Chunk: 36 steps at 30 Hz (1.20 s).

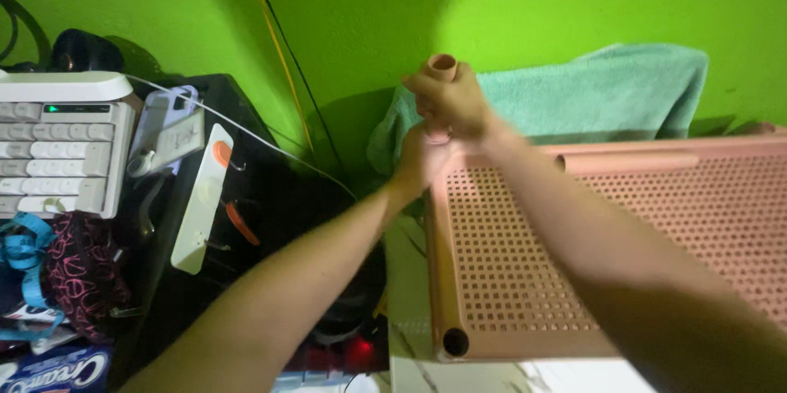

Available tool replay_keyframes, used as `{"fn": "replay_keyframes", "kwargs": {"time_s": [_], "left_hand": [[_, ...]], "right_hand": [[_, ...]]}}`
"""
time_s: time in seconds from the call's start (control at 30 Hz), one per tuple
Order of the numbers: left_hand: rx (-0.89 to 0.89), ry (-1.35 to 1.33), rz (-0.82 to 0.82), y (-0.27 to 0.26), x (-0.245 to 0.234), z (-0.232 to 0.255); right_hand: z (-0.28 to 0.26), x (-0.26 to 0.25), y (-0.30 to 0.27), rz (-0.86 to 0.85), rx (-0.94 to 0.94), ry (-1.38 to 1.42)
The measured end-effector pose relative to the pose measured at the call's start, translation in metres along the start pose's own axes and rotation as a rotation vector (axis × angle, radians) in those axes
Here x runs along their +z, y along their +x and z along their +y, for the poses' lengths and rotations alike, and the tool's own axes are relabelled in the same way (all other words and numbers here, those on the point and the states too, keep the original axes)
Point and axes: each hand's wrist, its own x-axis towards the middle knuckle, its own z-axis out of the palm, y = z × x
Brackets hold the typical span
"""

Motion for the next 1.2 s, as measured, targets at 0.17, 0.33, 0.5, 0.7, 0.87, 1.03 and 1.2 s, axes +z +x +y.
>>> {"fn": "replay_keyframes", "kwargs": {"time_s": [0.17, 0.33, 0.5, 0.7, 0.87, 1.03, 1.2], "left_hand": [[-0.382, -0.166, -0.302, 0.013, -0.037, 0.039], [-0.364, -0.148, -0.485, 0.03, -0.05, 0.037], [0.122, -0.062, -0.045, 0.018, -0.025, -0.022], [0.295, -0.258, 0.447, 0.043, -0.005, -0.098], [0.113, -0.262, 0.247, 0.038, -0.015, -0.11], [0.09, 0.169, -0.237, 0.03, -0.055, -0.051], [0.249, 0.191, -1.078, 0.069, -0.106, 0.016]], "right_hand": [[-0.014, -0.035, 0.014, -0.568, 0.183, 0.05], [-0.006, -0.031, -0.002, -0.333, 0.041, -0.178], [0.018, 0.017, -0.045, 0.472, -0.454, -0.581], [0.031, 0.046, -0.046, 0.635, -0.416, -0.618], [0.019, 0.038, -0.031, 0.575, -0.287, -0.448], [0.009, 0.025, -0.018, 0.329, -0.104, -0.398], [-0.021, 0.008, -0.018, -0.26, 0.181, -0.055]]}}
